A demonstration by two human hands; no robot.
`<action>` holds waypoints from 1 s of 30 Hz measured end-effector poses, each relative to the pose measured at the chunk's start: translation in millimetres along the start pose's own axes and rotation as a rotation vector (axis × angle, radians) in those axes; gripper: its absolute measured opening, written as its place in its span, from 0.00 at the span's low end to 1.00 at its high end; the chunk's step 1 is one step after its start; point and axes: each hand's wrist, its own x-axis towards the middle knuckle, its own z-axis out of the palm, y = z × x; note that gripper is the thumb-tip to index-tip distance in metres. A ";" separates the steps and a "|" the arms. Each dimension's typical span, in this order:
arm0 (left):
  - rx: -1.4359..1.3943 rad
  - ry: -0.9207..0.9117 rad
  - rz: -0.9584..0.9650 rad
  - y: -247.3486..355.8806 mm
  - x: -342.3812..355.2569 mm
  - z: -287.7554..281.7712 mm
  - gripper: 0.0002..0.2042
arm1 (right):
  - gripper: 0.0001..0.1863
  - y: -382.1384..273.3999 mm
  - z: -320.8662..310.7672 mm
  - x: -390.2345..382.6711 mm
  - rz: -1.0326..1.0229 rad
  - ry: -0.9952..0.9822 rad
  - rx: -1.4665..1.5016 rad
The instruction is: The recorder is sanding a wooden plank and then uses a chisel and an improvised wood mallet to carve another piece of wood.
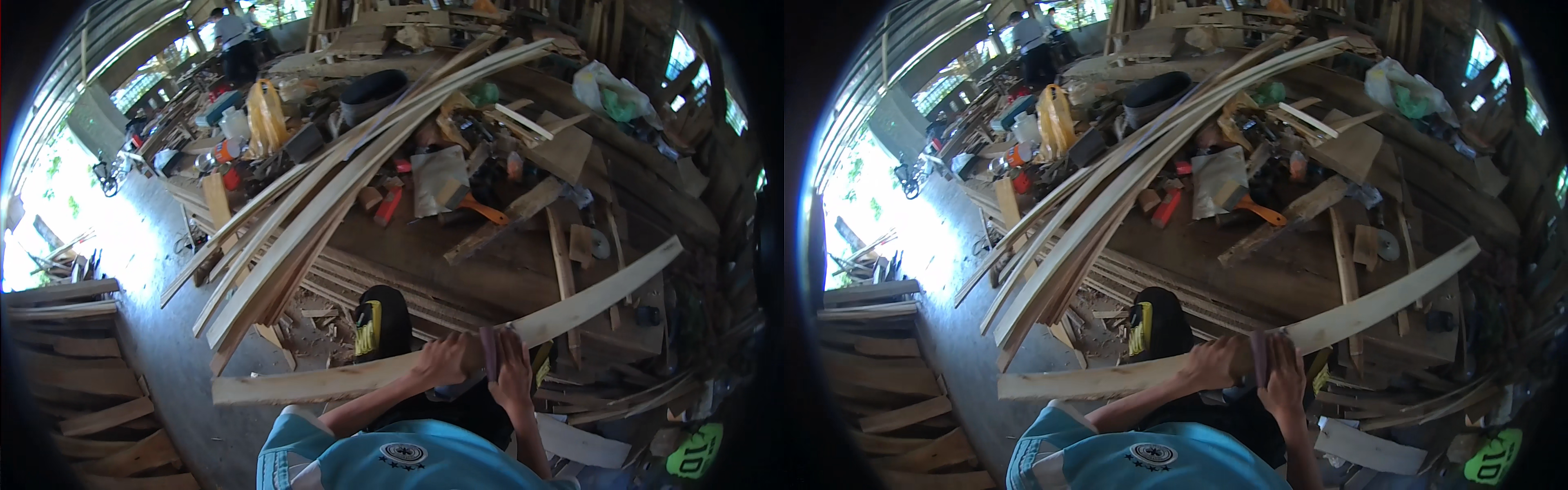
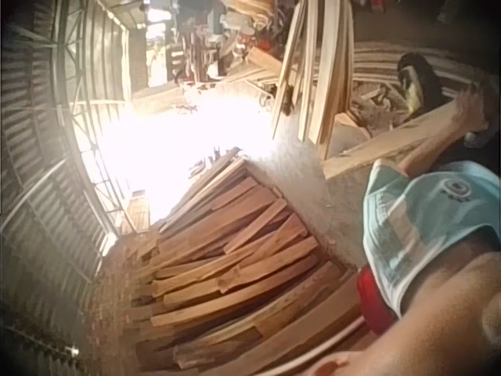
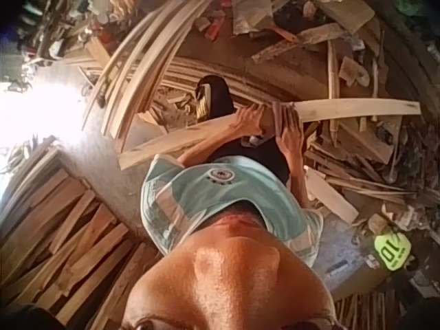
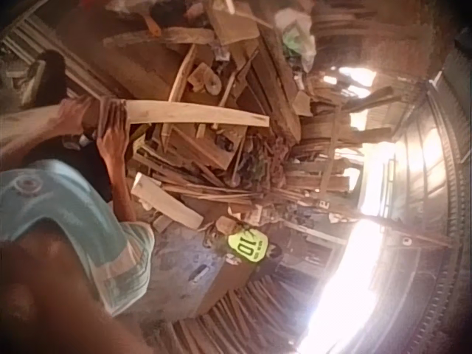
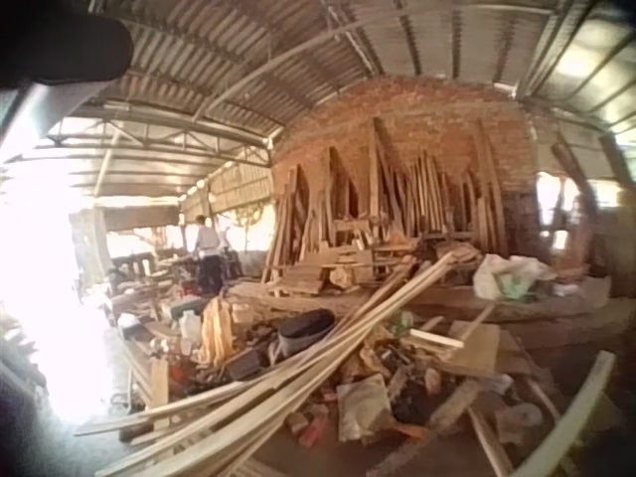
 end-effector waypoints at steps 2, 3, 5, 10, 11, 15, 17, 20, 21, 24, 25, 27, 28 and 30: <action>0.041 -0.042 -0.045 -5.3 -23.7 -2.4 0.36 | 0.30 12.5 -2.5 -3.1 -0.045 0.082 -0.050; 0.017 -0.021 -0.074 -8.2 -38.1 -5.5 0.34 | 0.30 28.0 -3.1 -0.8 -0.031 0.116 -0.107; 0.011 0.101 -0.054 -11.2 -66.2 -12.7 0.31 | 0.31 72.3 -4.8 3.1 -0.014 0.205 -0.238; 0.109 0.171 -0.041 -21.9 -88.4 -17.4 0.28 | 0.35 204.6 -22.7 59.7 0.358 0.109 -0.254; 0.104 0.190 -0.031 -23.9 -89.4 -15.3 0.28 | 0.34 219.7 -28.1 69.9 0.363 0.147 -0.335; 0.084 0.182 -0.016 -25.7 -84.7 -9.9 0.30 | 0.32 202.5 -35.4 75.1 0.337 0.204 -0.427; 0.082 0.147 -0.038 -21.1 -81.7 -11.7 0.31 | 0.32 157.2 -23.4 53.7 0.255 0.163 -0.334; 0.112 0.065 -0.002 -10.7 -69.4 -17.9 0.36 | 0.32 78.0 4.4 12.8 -0.043 0.246 -0.419; 0.084 0.077 0.053 -5.7 -59.5 -15.8 0.37 | 0.33 56.7 11.4 4.0 0.022 0.092 -0.336; 0.047 0.108 0.116 11.2 -19.4 3.4 0.39 | 0.34 28.0 17.6 -9.0 0.059 0.052 -0.161; 0.041 0.114 0.125 14.4 -9.9 7.9 0.39 | 0.34 26.9 16.2 -8.6 0.059 0.126 -0.147; 0.007 0.063 0.070 15.5 -3.1 10.2 0.39 | 0.36 36.5 10.5 -2.1 0.106 0.090 -0.116; -0.025 0.027 0.036 16.7 0.6 12.7 0.39 | 0.36 45.1 7.5 3.0 0.127 0.042 -0.168; -0.032 0.029 0.050 16.9 1.5 13.1 0.37 | 0.41 68.1 3.3 19.4 0.236 0.093 -0.251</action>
